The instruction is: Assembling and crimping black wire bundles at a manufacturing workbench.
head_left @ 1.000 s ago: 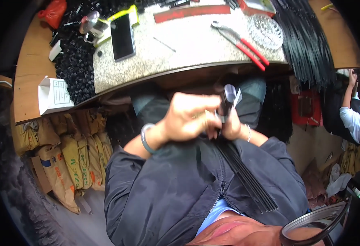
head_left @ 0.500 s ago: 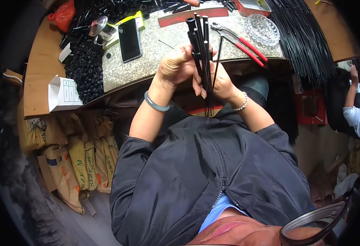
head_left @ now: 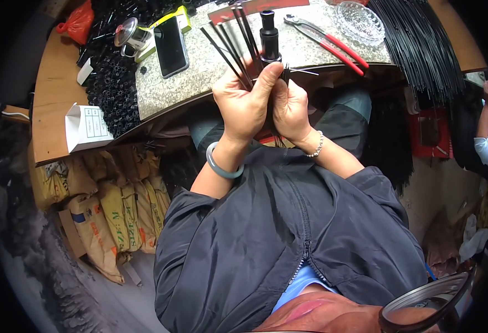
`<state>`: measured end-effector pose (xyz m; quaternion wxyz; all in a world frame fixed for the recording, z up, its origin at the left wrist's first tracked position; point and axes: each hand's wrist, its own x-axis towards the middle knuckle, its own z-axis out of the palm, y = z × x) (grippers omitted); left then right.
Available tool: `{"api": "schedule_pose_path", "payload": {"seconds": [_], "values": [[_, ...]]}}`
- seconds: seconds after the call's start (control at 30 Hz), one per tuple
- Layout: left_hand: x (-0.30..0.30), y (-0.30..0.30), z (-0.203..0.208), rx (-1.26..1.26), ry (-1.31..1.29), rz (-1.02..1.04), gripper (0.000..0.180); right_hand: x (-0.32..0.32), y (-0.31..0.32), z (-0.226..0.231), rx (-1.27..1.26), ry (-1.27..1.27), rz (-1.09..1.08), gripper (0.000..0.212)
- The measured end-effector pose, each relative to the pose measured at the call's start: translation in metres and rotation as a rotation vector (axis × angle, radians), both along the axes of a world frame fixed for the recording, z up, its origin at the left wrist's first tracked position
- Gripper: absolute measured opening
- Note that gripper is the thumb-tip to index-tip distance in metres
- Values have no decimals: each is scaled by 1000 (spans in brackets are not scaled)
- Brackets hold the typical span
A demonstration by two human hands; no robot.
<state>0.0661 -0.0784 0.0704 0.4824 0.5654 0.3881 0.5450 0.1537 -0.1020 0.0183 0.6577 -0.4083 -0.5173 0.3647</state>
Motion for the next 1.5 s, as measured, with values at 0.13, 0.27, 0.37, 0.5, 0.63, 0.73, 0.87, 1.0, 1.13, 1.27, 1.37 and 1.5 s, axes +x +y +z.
{"api": "schedule_pose_path", "payload": {"seconds": [0.13,0.27,0.37,0.5,0.63,0.73,0.87,1.0,1.13,1.27,1.37,1.5], "values": [[-8,12,-18,-21,-350,-111,22,-5,-2,4,-29,479,99,20],[-11,15,-19,-45,-406,-190,21,7,-2,-1,-73,421,162,18],[-11,14,-22,-59,-431,-185,23,8,-2,4,-109,476,189,18],[-12,14,-26,-30,-402,-119,25,5,1,2,-93,506,184,17],[-18,17,-28,-43,-361,-217,29,16,14,-6,-253,608,327,16],[-16,15,-25,-42,-338,-216,33,13,15,-1,-241,663,354,18],[-12,10,-32,6,-315,-130,33,3,10,-3,-157,626,242,15],[-6,8,-31,17,-371,-86,31,10,11,-2,-185,526,280,15],[-9,12,-33,-26,-409,-163,32,13,14,0,-250,654,346,20],[-13,16,-31,-35,-360,-206,33,19,25,-8,-307,680,503,21],[-15,19,-35,-51,-359,-228,33,15,24,0,-296,701,481,18],[-11,19,-29,-14,-312,-195,35,10,19,5,-268,749,349,15]]}}
